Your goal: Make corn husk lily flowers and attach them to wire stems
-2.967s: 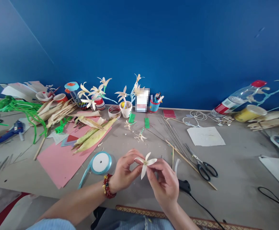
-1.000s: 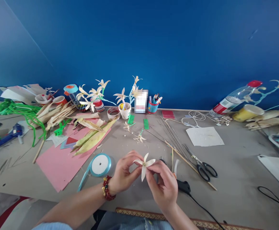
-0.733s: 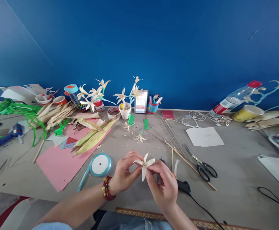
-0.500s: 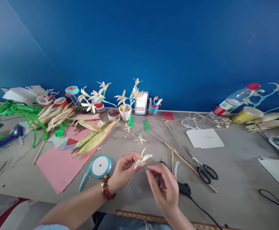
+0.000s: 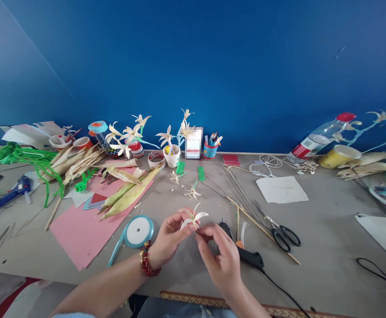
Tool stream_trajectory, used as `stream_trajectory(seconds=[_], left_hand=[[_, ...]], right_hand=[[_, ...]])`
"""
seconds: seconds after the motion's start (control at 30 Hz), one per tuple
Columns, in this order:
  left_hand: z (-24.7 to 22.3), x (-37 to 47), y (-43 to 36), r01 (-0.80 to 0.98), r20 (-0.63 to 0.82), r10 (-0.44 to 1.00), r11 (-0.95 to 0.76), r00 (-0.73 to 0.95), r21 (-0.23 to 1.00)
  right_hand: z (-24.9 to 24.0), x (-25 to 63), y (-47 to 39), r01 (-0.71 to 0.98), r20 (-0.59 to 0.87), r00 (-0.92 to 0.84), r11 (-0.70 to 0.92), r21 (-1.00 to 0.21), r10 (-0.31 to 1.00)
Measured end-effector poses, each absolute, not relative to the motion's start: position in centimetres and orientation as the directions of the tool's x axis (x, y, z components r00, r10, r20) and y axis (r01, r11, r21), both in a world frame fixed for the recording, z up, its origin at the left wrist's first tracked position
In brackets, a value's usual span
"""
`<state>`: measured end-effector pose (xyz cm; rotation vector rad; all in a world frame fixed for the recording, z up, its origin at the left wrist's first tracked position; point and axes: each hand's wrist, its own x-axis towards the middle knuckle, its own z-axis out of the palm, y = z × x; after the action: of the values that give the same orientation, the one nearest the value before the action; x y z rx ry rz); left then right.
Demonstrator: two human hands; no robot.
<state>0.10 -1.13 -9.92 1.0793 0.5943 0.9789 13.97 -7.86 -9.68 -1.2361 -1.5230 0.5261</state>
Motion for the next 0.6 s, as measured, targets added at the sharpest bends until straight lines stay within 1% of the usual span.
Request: stream_trajectory(seconds=[0.13, 0.43, 0.6], left_hand=[[-9.94, 0.11, -1.16, -0.362, 0.064, 0.885, 0.122, 0.461, 0.924], [-9.93, 0.15, -1.21, -0.380, 0.047, 0.889, 0.147, 0.456, 0.913], [-9.95, 0.16, -1.12, -0.418, 0.047, 0.882, 0.174, 0.468, 0.892]], right_hand=[[-9.56, 13.89, -7.62, 0.418, 0.456, 0.091, 0.382, -0.824, 0.885], [-9.35, 13.75, -7.34, 0.437, 0.472, 0.106, 0.385, -0.813, 0.875], [-9.39, 13.89, -7.36, 0.444, 0.474, 0.098, 0.388, -0.808, 0.875]])
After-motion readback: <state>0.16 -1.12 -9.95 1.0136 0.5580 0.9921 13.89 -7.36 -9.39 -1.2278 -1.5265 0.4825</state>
